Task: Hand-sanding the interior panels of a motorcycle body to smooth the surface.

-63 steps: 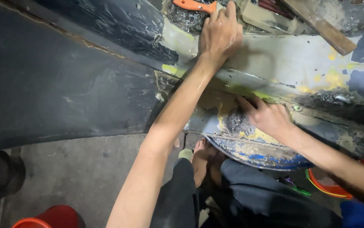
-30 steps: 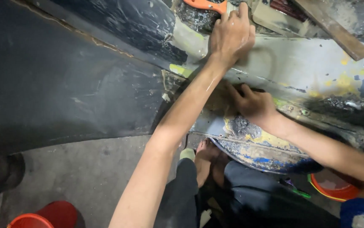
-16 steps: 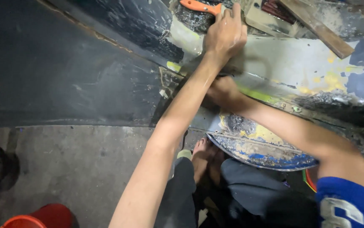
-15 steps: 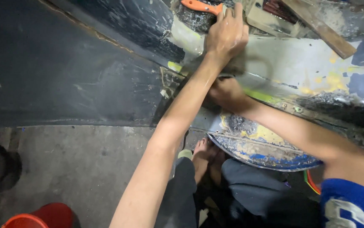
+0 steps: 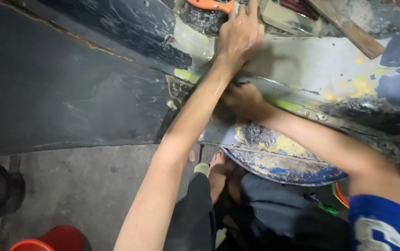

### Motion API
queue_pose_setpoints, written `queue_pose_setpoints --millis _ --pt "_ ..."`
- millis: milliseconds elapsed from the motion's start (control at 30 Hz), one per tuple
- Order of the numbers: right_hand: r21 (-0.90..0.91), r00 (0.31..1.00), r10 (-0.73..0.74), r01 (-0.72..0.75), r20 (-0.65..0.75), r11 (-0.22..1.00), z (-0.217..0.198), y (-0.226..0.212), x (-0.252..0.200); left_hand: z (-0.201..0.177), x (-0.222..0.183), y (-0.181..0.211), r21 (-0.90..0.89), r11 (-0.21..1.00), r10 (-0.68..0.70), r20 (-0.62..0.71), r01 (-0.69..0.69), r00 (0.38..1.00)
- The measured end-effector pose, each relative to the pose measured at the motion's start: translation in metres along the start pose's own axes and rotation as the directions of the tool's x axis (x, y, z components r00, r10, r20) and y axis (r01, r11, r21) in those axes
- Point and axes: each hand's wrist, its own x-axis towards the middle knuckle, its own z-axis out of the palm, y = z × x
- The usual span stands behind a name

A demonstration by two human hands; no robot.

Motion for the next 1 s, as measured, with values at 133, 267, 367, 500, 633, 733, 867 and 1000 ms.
queue_pose_setpoints --millis 133,267,367,500,633,733,867,1000 --pt "0.112 0.998 -0.009 0.016 -0.059 0.994 0.004 -0.01 0.018 0.002 -0.002 -0.002 -0.032 0.999 -0.004 0.046 0.005 0.999" --pt "0.21 0.996 0.072 -0.059 -0.057 0.976 -0.008 -0.016 0.008 0.002 -0.004 -0.001 -0.031 0.999 -0.011 0.002 0.011 1.0" --pt "0.093 0.992 0.1 -0.092 -0.081 0.991 -0.044 -0.02 -0.007 -0.001 -0.004 -0.001 -0.04 0.998 -0.045 0.026 0.046 0.999" --pt "-0.13 0.996 0.05 -0.059 -0.073 0.99 -0.08 -0.017 -0.025 0.005 -0.001 -0.003 -0.048 0.997 -0.05 0.058 0.053 0.997" --pt "0.022 0.982 0.137 -0.135 -0.129 0.991 -0.084 -0.02 -0.026 0.011 -0.003 -0.003 -0.032 0.999 -0.031 0.019 0.032 0.999" --pt "-0.01 0.98 0.144 -0.147 -0.138 0.989 -0.085 -0.02 -0.023 0.011 -0.003 -0.005 -0.078 0.996 -0.04 0.027 0.042 0.999" --pt "-0.064 0.976 0.122 -0.135 -0.18 0.989 -0.091 -0.022 -0.019 0.007 -0.002 -0.004 -0.052 0.998 -0.031 0.03 0.032 0.999" --pt "-0.095 0.981 0.103 -0.12 -0.167 0.988 -0.097 -0.021 -0.016 0.005 -0.002 -0.002 -0.017 0.999 -0.033 0.042 0.034 0.999"
